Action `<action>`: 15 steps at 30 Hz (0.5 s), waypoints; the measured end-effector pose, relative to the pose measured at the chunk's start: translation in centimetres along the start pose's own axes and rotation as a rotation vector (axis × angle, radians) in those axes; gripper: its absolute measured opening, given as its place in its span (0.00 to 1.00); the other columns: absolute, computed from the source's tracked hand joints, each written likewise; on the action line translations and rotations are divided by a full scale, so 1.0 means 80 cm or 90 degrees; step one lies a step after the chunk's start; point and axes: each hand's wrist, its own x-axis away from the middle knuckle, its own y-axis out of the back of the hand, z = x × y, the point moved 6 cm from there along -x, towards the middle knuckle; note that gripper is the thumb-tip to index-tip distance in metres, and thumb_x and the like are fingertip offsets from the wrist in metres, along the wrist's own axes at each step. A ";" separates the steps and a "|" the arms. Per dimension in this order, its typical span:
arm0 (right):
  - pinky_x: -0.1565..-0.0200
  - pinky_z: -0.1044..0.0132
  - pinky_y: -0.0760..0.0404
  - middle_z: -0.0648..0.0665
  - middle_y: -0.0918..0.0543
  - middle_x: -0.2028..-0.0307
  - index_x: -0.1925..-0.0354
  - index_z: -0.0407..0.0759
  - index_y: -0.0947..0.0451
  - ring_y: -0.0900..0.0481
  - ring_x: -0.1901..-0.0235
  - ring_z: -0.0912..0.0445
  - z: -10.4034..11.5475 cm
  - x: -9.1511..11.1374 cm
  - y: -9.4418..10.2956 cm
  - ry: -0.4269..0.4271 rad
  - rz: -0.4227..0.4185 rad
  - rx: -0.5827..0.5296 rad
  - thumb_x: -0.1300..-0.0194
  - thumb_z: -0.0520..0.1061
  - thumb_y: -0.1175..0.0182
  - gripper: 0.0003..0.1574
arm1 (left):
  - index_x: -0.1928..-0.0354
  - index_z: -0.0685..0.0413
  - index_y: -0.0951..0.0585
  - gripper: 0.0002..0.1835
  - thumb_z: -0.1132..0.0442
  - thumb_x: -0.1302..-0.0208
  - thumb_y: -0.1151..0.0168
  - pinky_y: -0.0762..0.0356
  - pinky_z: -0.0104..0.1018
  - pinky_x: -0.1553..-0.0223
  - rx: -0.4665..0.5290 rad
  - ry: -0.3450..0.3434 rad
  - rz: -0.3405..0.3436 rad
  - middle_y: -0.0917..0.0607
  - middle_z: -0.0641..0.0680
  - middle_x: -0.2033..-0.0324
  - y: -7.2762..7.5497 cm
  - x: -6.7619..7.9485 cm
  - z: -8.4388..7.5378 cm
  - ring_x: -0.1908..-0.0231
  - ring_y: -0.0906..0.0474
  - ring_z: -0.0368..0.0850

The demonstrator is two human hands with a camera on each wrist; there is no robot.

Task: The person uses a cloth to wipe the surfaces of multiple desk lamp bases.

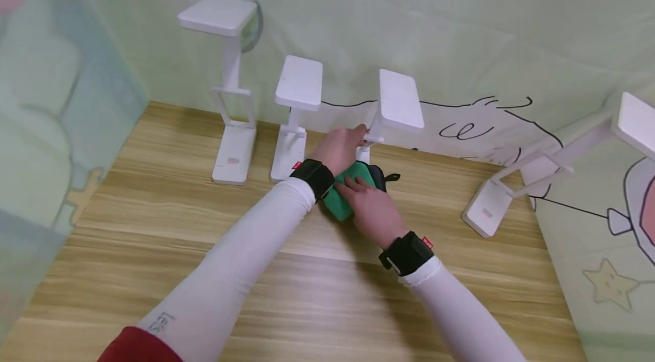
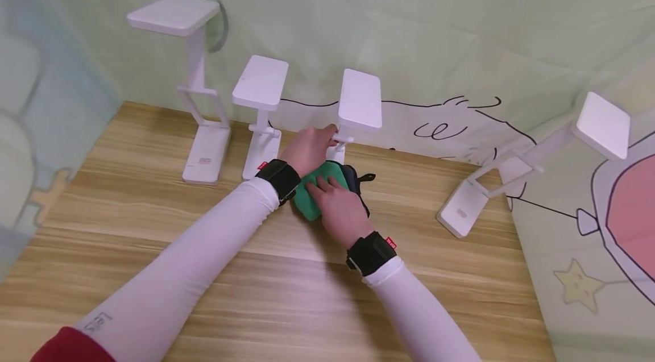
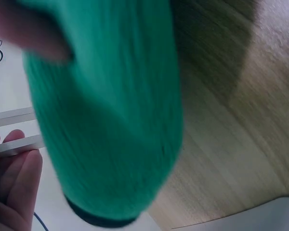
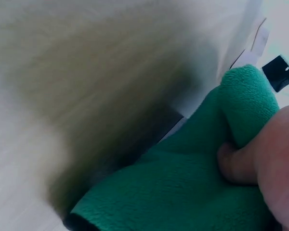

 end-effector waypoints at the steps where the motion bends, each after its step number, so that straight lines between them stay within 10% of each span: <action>1: 0.48 0.46 0.20 0.38 0.21 0.41 0.38 0.43 0.24 0.28 0.40 0.42 -0.002 -0.005 -0.001 0.002 -0.012 -0.004 0.43 0.28 0.42 0.33 | 0.50 0.49 0.26 0.10 0.69 0.29 0.45 0.22 0.35 0.68 0.000 0.000 0.003 0.18 0.49 0.66 0.000 0.000 0.000 0.70 0.22 0.40; 15: 0.59 0.49 0.16 0.38 0.23 0.47 0.51 0.39 0.22 0.21 0.58 0.48 -0.037 -0.043 -0.006 -0.090 -0.048 -0.052 0.37 0.31 0.40 0.16 | 0.51 0.46 0.26 0.07 0.65 0.27 0.46 0.24 0.34 0.69 0.003 0.029 0.010 0.20 0.47 0.66 -0.002 -0.003 0.003 0.71 0.25 0.40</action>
